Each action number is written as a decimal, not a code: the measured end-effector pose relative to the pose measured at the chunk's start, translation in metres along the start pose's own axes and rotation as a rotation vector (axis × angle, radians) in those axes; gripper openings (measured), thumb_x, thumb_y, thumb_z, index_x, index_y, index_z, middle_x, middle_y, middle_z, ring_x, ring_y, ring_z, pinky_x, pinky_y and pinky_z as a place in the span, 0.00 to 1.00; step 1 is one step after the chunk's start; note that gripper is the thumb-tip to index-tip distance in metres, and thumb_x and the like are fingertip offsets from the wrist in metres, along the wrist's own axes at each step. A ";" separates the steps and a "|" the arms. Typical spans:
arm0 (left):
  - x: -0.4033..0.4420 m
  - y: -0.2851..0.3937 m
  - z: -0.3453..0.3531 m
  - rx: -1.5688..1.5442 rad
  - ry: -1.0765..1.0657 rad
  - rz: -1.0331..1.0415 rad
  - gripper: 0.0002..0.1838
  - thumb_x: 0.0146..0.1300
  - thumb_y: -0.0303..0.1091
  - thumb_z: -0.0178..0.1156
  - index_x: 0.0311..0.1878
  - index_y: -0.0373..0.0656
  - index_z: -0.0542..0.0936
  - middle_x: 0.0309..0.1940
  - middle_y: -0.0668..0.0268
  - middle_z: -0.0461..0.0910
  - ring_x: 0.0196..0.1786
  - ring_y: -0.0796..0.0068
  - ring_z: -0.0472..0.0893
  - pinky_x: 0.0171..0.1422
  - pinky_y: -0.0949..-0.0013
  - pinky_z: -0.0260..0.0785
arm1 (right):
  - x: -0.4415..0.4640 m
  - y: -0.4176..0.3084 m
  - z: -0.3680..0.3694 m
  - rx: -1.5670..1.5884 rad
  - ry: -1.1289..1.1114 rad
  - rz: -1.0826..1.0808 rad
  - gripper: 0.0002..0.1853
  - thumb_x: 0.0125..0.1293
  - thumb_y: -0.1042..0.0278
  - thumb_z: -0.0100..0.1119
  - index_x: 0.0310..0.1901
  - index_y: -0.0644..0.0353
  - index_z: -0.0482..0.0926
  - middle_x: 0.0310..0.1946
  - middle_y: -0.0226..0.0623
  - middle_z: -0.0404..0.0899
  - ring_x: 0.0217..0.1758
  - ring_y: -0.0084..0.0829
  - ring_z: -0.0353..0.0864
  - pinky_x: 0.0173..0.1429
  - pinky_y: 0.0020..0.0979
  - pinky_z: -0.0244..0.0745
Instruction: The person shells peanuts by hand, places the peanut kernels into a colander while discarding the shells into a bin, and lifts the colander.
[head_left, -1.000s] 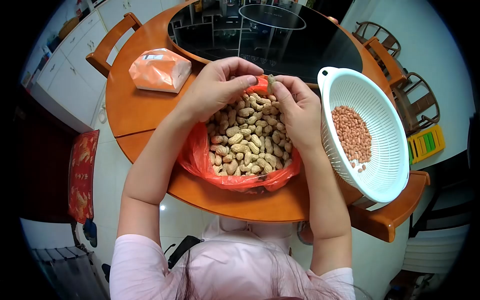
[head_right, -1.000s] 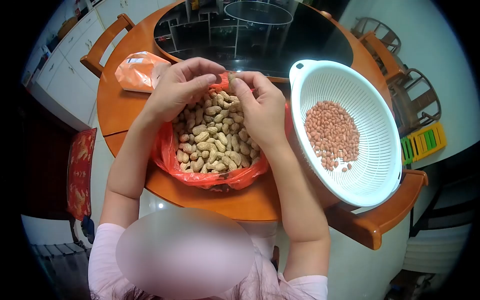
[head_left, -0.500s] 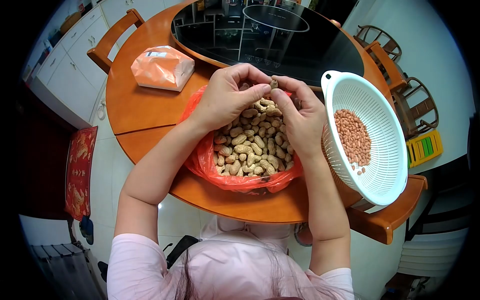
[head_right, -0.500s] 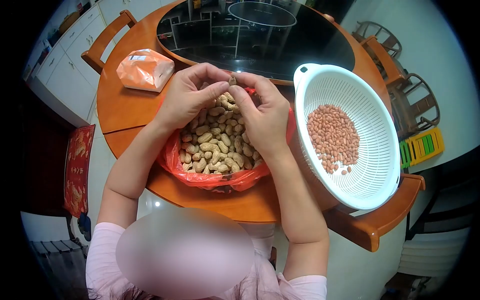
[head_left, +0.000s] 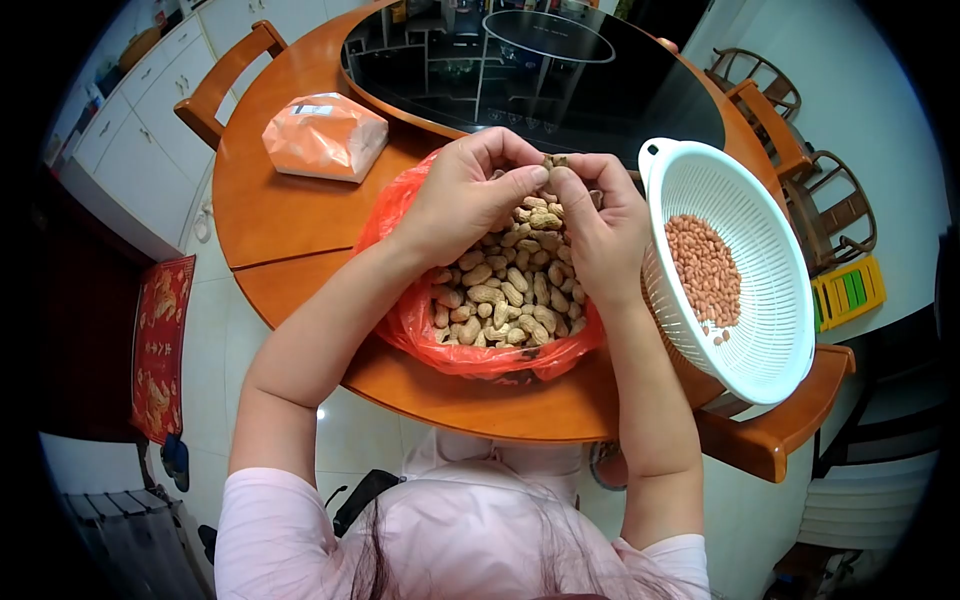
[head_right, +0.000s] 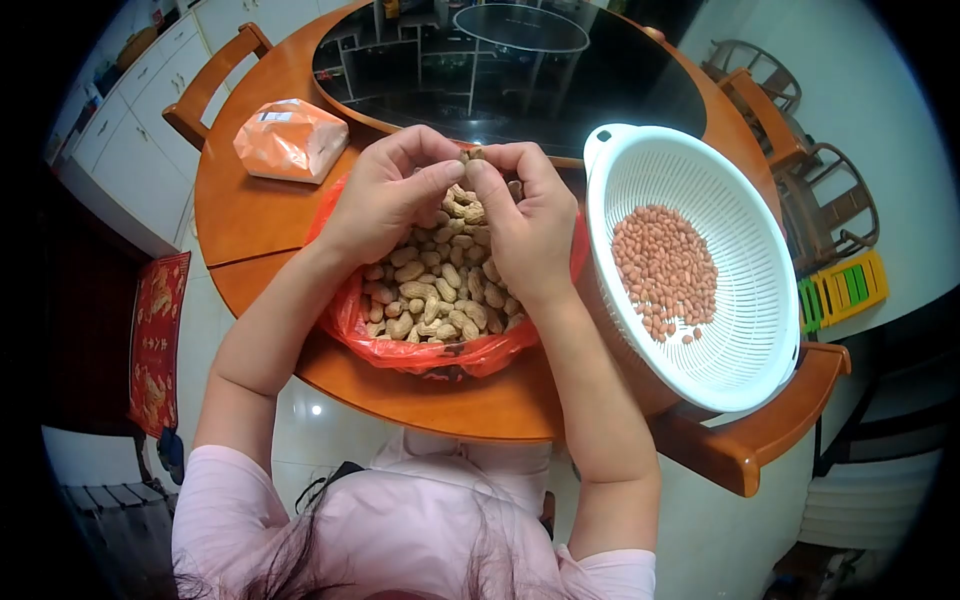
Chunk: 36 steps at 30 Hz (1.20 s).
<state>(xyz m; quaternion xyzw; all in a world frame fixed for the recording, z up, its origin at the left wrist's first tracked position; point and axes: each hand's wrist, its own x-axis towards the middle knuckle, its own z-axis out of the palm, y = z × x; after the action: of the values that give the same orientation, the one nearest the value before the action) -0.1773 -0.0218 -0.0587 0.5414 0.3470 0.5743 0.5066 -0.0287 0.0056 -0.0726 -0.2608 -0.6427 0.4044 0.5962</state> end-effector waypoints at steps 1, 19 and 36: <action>0.000 0.000 -0.001 -0.005 0.020 -0.027 0.08 0.61 0.31 0.61 0.39 0.38 0.75 0.24 0.75 0.73 0.23 0.92 0.66 0.24 0.85 0.56 | 0.000 0.002 0.000 -0.001 -0.004 0.012 0.07 0.62 0.71 0.58 0.37 0.66 0.77 0.29 0.30 0.79 0.30 0.15 0.75 0.36 0.18 0.70; -0.004 0.025 -0.021 0.667 -0.112 0.230 0.07 0.58 0.30 0.60 0.39 0.39 0.79 0.30 0.72 0.78 0.31 0.86 0.73 0.34 0.78 0.65 | 0.010 -0.014 -0.004 0.642 0.110 0.475 0.09 0.70 0.67 0.42 0.37 0.63 0.69 0.33 0.36 0.72 0.23 0.20 0.69 0.20 0.16 0.59; 0.000 0.017 -0.016 0.073 -0.104 -0.049 0.08 0.66 0.33 0.54 0.41 0.40 0.77 0.33 0.70 0.77 0.26 0.91 0.66 0.26 0.84 0.59 | 0.005 -0.006 -0.008 0.307 -0.071 0.455 0.10 0.65 0.69 0.56 0.46 0.62 0.75 0.27 0.25 0.72 0.24 0.12 0.67 0.21 0.10 0.55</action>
<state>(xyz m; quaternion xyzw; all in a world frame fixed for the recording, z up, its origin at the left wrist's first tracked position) -0.1967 -0.0237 -0.0455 0.5799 0.3541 0.5199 0.5177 -0.0212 0.0082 -0.0651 -0.2907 -0.5194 0.6294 0.4996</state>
